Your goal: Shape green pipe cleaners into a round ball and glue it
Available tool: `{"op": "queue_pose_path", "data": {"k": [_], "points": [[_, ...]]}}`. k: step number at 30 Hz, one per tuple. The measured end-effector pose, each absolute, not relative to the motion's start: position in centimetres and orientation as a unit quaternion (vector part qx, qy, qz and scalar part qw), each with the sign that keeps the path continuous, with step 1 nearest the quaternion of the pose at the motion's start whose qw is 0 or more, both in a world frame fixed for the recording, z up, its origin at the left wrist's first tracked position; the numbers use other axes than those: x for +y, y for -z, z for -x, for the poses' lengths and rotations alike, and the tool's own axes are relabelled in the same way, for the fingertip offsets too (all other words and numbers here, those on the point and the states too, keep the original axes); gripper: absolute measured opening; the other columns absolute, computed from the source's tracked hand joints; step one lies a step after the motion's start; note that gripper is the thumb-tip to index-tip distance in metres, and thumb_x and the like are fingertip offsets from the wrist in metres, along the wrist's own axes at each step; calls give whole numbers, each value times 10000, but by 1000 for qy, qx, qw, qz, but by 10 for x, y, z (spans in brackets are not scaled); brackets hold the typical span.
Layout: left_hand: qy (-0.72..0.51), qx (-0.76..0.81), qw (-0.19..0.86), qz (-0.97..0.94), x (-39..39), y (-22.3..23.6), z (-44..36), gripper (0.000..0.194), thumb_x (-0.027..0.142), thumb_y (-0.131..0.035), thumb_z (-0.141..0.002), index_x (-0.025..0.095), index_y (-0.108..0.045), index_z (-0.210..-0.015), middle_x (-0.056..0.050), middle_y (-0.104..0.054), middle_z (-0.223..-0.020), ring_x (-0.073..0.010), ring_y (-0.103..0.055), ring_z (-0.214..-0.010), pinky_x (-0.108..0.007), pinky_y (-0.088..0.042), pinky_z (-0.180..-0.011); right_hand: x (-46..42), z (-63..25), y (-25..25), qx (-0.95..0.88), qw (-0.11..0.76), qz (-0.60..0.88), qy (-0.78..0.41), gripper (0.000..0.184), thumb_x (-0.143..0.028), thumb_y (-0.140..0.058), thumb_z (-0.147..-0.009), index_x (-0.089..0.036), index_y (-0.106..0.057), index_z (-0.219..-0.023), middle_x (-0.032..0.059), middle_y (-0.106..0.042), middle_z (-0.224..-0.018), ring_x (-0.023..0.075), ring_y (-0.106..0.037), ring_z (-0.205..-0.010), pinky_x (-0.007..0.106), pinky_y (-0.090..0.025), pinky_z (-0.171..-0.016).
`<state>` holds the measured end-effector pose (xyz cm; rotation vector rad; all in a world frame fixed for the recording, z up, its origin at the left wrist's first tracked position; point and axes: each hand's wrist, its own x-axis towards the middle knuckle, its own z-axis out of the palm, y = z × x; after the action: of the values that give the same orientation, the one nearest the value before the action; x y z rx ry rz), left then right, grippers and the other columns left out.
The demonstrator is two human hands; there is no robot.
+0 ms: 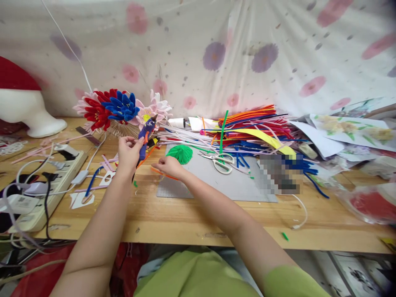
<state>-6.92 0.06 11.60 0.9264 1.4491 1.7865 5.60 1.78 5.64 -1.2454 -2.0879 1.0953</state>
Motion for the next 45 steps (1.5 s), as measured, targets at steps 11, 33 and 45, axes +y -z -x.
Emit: {"op": "queue_pose_path", "data": {"k": [11,33,45], "points": [[-598,456,575,-322,-11,-130,2,110,213,-589,-727,128,-528,-761,-19,-613,-605,-101,-569,-479,-177,-432,-405,7,-123,-71,-517,418,281,-692,391,-498,-682,-621,-188,-524,-798,-25,-560,-752,83,-525,-680,226,-455,-643],[-30,652,97,-751,-35,-58,35,161,342,-519,-741,206,-592,-786,-65,-614,-884,-219,-563,-877,-290,-405,-694,37,-254,-44,-267,677,352,-589,239,-245,-649,-595,-198,-458,-731,-33,-680,-720,24,-428,-378,165,-365,-371],[5,759,41,-650,-2,-92,115,264,187,-577,-646,214,-694,-880,-129,-652,-951,-317,-586,-928,-385,-431,-768,33,-236,-18,-318,642,346,-607,314,-255,-702,-571,-210,-483,-792,-12,-696,-812,43,-482,-429,207,-449,-459]]}}
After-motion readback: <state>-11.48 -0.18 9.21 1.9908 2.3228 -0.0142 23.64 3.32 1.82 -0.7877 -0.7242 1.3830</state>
